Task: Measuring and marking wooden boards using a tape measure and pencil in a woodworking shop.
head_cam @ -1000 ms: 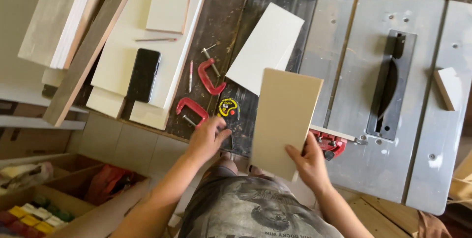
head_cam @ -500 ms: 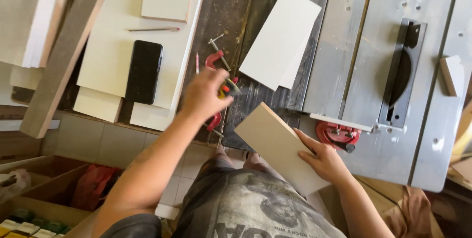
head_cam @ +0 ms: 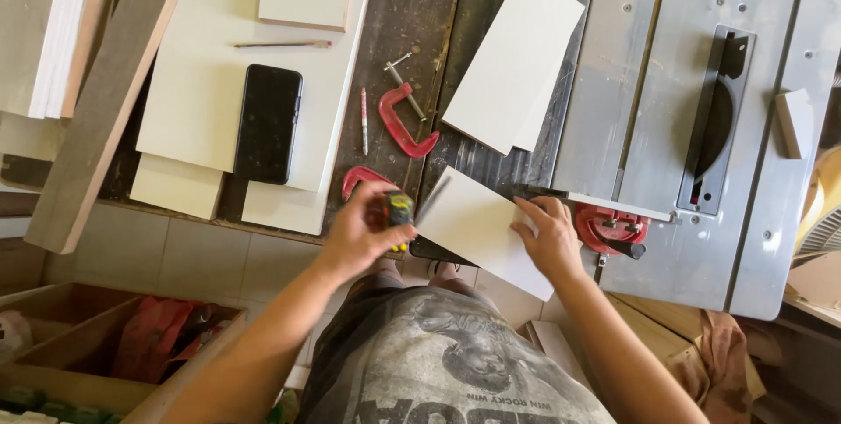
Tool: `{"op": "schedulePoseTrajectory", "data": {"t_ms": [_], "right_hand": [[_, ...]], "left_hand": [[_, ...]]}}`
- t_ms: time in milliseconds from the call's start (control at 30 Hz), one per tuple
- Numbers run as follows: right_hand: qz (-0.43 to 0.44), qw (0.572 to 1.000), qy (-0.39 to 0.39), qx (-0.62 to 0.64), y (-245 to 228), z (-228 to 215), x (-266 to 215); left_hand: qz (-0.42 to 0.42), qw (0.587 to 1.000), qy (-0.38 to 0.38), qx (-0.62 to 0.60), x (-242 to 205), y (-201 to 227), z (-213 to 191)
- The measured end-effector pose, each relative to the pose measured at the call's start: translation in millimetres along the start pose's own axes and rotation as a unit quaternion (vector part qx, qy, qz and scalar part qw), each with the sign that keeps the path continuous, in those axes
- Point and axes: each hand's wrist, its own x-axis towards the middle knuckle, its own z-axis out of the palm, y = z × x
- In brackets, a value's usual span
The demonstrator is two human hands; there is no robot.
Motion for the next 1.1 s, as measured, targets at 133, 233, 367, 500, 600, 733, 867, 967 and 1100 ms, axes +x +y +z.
{"op": "schedulePoseTrajectory", "data": {"t_ms": [133, 233, 367, 500, 600, 733, 867, 967, 1100], "right_hand": [[0.0, 0.958, -0.003, 0.286, -76.6, -13.5, -29.9], [0.057, 0.803, -0.127, 0.579, -122.3, -18.3, -44.8], [0.278, 0.668, -0.051, 0.689, -115.3, -17.5, -52.5], [0.236, 0.699, -0.178, 0.652, -64.6, -17.1, -74.1], [0.157, 0.728, -0.26, 0.614, -62.1, -35.5, -82.1], [0.042, 0.767, -0.282, 0.574, -33.3, -13.5, -85.7], [0.016, 0.772, -0.273, 0.573, -51.1, -24.8, -82.1], [0.096, 0.856, -0.277, 0.425, -80.9, -40.4, -73.6], [0.115, 0.914, -0.273, 0.278, -104.5, -40.9, -65.4]], "left_hand": [[0.093, 0.986, 0.044, 0.128, -8.8, -15.7, 56.5], [0.062, 0.961, -0.089, 0.256, -10.3, 17.8, 83.3], [0.095, 0.902, -0.1, 0.409, 38.3, 33.8, 47.1], [-0.081, 0.817, 0.065, 0.567, 119.2, -7.5, -17.6], [-0.099, 0.787, 0.124, 0.596, 156.5, -35.0, -34.4], [-0.13, 0.824, 0.144, 0.532, 167.7, -28.8, -36.8], [-0.107, 0.874, 0.137, 0.453, 143.6, -4.9, -38.3], [-0.103, 0.96, 0.115, 0.232, 97.2, 14.5, -18.1], [-0.083, 0.994, -0.017, 0.064, 34.9, 8.4, 16.7]]}}
